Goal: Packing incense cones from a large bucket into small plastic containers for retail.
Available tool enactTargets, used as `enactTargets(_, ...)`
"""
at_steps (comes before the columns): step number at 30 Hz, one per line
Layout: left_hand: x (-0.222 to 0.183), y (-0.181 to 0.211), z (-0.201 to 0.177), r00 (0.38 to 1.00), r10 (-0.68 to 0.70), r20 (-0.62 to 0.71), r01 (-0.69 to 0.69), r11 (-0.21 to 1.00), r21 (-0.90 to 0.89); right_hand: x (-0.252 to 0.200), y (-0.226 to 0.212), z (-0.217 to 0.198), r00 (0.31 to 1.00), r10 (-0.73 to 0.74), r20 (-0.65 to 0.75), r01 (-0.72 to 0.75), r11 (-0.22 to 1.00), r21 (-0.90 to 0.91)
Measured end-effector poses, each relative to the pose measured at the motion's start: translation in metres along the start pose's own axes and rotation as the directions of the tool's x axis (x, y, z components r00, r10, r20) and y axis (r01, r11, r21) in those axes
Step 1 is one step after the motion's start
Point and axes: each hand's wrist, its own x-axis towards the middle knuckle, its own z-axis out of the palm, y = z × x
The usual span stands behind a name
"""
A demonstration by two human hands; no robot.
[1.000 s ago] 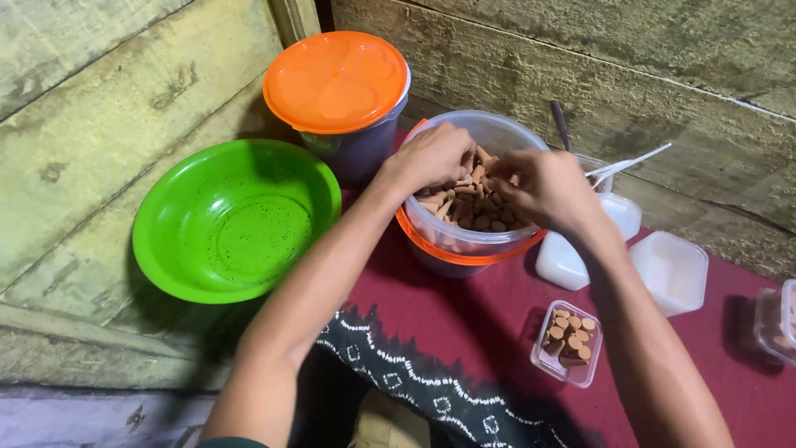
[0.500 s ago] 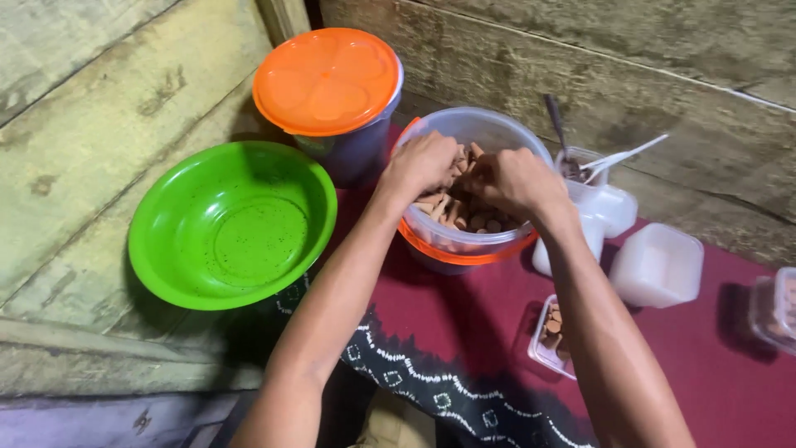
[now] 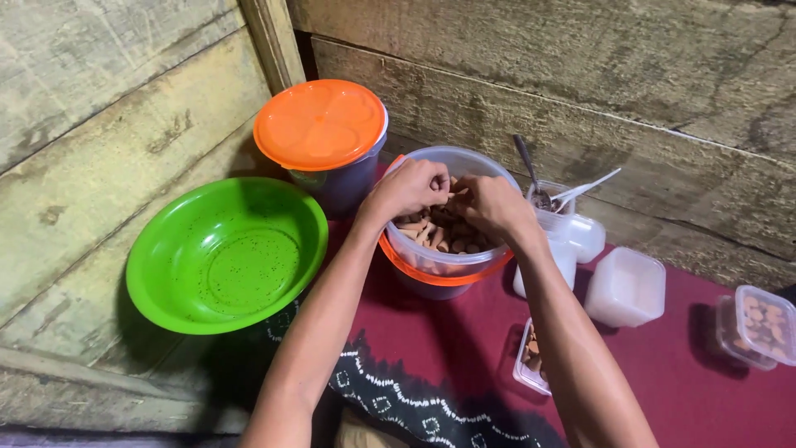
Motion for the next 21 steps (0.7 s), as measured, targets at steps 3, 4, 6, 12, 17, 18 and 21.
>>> enactTargets(3,0.004,-0.009,0.005,0.992,0.031,-0.122,-0.033,0.999,-0.008,0.012,0.013,0.009,0.995,-0.071,-0.068,0.075,0.996,0.049)
enactTargets(4,0.003,-0.011,0.006,0.993,0.027,-0.114,-0.029,1.0,-0.009,0.006,0.012,0.007,0.996,-0.068,-0.062,0.071,0.996,0.055)
enactTargets(6,0.002,-0.014,0.008,0.981,0.031,-0.193,-0.037,0.999,-0.028,-0.005,0.011,0.002,0.98,-0.07,-0.188,0.098,0.985,0.141)
enactTargets(12,-0.002,-0.011,0.003,0.942,0.1,-0.321,-0.149,0.98,-0.13,-0.006,0.016,-0.004,0.955,-0.038,-0.293,0.125,0.951,0.284)
enactTargets(17,-0.007,-0.009,0.001,0.932,0.148,-0.332,-0.204,0.969,-0.141,-0.015,0.008,-0.007,0.945,-0.036,-0.325,0.151,0.93,0.334)
enactTargets(18,-0.003,-0.009,0.002,0.923,0.167,-0.348,-0.224,0.966,-0.132,-0.014,0.012,-0.007,0.941,-0.037,-0.336,0.157,0.929,0.334)
enactTargets(21,-0.004,-0.008,0.002,0.917,0.172,-0.361,-0.22,0.971,-0.096,-0.024,0.0,-0.016,0.934,-0.049,-0.353,0.19,0.907,0.375)
